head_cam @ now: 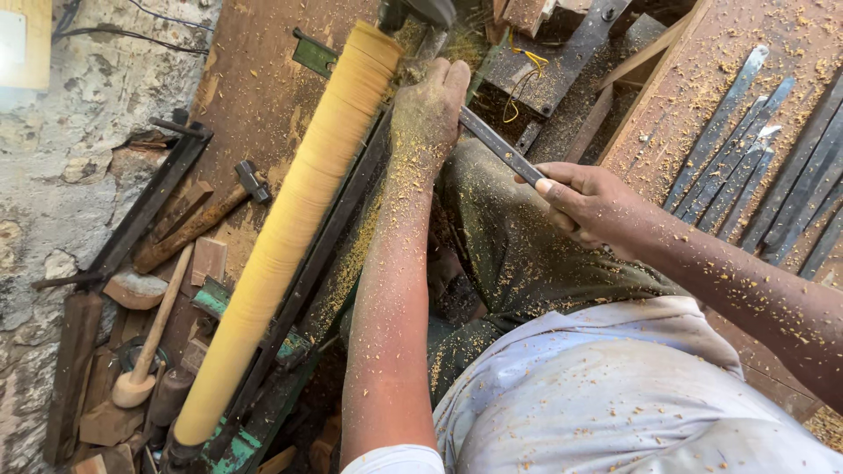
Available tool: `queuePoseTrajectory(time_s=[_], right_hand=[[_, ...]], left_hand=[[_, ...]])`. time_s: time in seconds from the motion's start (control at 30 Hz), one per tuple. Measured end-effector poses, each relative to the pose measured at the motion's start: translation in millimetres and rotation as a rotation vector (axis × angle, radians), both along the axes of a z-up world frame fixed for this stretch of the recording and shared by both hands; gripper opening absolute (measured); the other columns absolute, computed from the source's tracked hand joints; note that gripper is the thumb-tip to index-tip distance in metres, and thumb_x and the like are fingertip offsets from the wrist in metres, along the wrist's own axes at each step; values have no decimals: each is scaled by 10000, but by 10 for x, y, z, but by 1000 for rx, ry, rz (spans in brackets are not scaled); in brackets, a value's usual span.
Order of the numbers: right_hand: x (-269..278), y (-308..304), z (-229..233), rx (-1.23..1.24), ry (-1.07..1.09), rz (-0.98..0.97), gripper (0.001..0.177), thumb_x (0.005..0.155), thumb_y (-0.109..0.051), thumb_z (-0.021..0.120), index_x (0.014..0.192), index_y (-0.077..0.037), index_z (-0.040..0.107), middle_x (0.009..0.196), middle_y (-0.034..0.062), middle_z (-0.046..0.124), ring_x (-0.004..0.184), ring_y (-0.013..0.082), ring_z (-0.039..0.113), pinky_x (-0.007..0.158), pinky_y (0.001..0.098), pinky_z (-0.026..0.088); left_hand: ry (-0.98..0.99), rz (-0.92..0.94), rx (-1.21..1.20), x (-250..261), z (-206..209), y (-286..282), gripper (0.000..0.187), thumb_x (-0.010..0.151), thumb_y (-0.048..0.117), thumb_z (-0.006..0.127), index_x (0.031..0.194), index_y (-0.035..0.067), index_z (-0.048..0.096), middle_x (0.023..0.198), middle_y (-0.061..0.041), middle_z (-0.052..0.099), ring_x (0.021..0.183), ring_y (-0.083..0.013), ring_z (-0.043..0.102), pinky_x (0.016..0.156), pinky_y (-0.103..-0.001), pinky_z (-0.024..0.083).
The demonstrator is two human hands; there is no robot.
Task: The person shapes a spinning wooden cylinder on a lathe using a metal chisel held in both hands, producing wood shavings.
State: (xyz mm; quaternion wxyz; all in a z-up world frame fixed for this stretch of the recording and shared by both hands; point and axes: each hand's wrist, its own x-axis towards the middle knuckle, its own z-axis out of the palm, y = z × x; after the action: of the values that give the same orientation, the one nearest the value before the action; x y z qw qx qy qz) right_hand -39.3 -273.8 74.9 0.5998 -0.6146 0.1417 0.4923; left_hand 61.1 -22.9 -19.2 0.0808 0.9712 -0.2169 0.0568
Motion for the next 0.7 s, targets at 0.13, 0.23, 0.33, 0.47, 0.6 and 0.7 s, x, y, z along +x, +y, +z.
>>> queuePoseTrajectory(time_s=[0.13, 0.23, 0.33, 0.47, 0.6, 0.7], right_hand=[[36, -17, 22, -4, -1, 30, 372, 1036, -341, 467, 1310, -149, 630, 579, -34, 385, 425, 80, 307, 376, 267, 230], [56, -24, 45, -37, -51, 77, 376, 1029, -342, 473, 1341, -180, 607, 574, -30, 410, 422, 83, 352, 373, 269, 275], [97, -44, 74, -46, -36, 97, 377, 1041, -365, 483, 1357, -190, 589, 566, -20, 412, 417, 94, 349, 371, 279, 269], [130, -50, 101, -61, -1, 107, 385, 1049, -373, 480, 1375, -203, 594, 563, -19, 400, 426, 97, 326, 380, 286, 254], [157, -75, 113, -50, -4, 131, 379, 1061, -367, 465, 1373, -199, 599, 559, -15, 384, 434, 99, 323, 387, 289, 257], [158, -85, 111, -52, -35, 161, 373, 1067, -364, 465, 1367, -189, 603, 561, -12, 384, 438, 102, 331, 390, 292, 272]], left_hand=[[-31, -9, 53, -14, 59, 0, 73, 946, 70, 595, 978, 103, 539, 896, -70, 620, 687, -242, 698, 566, -385, 578], [-86, -39, -7, -32, 107, 7, 79, 941, 69, 593, 999, 103, 552, 894, -72, 615, 719, -258, 702, 590, -406, 574], [-56, -18, -64, -40, 114, -9, 67, 965, 68, 595, 990, 112, 552, 885, -62, 607, 725, -241, 705, 605, -394, 579], [-54, -29, -62, -39, 86, 18, 43, 986, 89, 592, 997, 97, 551, 884, -76, 605, 693, -244, 692, 581, -378, 572], [-71, -22, -39, -37, -25, 34, 90, 1031, 156, 566, 956, 109, 552, 821, -38, 588, 632, -166, 648, 535, -328, 542], [2, 7, -39, -37, -127, 78, 180, 1092, 153, 532, 919, 113, 564, 757, -13, 573, 548, -120, 571, 459, -304, 487]])
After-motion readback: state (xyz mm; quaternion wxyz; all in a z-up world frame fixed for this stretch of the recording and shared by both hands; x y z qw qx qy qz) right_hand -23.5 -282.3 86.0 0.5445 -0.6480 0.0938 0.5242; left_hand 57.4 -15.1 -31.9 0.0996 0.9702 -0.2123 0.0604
